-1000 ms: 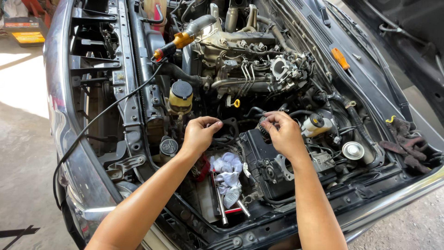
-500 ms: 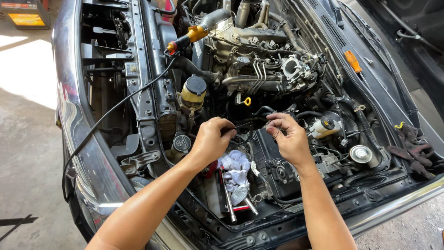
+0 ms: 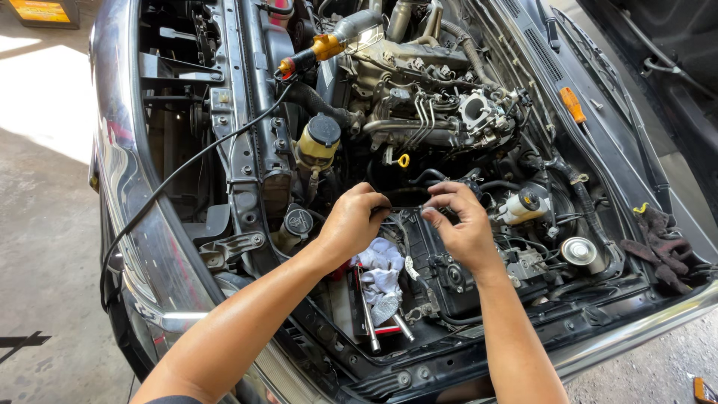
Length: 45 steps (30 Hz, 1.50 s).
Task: The person holds a removed throttle body at the open engine bay and wipes its bore and flange with a white cloth. They then spray cleaner from an aerosol can onto the part and surrounding intake area, wipe the mounting surface, and fit a gasket onto the throttle body before positioning it at the intake opening.
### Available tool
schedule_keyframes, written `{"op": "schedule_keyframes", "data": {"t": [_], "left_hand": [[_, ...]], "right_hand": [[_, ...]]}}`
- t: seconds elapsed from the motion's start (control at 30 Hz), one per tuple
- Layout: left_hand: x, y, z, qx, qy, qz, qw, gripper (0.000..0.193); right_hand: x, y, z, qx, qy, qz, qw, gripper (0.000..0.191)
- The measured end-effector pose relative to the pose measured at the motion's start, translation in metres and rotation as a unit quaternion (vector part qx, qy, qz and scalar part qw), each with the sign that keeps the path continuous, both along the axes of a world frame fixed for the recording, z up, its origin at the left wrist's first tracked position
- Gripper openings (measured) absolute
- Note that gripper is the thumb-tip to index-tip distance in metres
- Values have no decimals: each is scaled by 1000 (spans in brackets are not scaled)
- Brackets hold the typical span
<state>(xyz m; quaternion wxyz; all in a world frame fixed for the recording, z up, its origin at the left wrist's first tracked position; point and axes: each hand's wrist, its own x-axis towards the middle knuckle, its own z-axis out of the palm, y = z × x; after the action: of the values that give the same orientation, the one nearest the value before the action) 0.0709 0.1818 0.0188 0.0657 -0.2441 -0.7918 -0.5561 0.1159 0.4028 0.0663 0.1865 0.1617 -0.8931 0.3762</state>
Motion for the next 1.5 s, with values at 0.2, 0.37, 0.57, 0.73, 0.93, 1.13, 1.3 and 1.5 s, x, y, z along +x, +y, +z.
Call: {"op": "schedule_keyframes", "data": {"t": [0.2,0.37,0.57,0.73,0.93,1.13,1.3,1.5], "left_hand": [[6,3,-3,-25,79,-27,996,16],[9,6,-3,-33,108,-33,993,14],[10,5,0,-28,110,-28,993,13],[10,2,5,-11,86,-12,996,15],[9,4,9,55,-29,-3,998,14],[0,0,11,94,-118,6,989,14],[1,1,16,93,-203,-17,975,17],[5,-3,25,-10,-190,-57,980,21]], "right_hand": [[2,-16,0,58,-11,42,997,26],[0,-20,-5,88,-12,39,995,25],[-2,-17,-7,84,-24,41,995,22],[-2,-14,-5,56,-43,47,996,21],[-3,-6,-5,0,-60,39,997,18],[-6,7,-7,-57,-66,37,996,18],[-9,11,-16,-164,-88,58,981,14],[-10,20,-29,-216,-112,58,968,14]]}}
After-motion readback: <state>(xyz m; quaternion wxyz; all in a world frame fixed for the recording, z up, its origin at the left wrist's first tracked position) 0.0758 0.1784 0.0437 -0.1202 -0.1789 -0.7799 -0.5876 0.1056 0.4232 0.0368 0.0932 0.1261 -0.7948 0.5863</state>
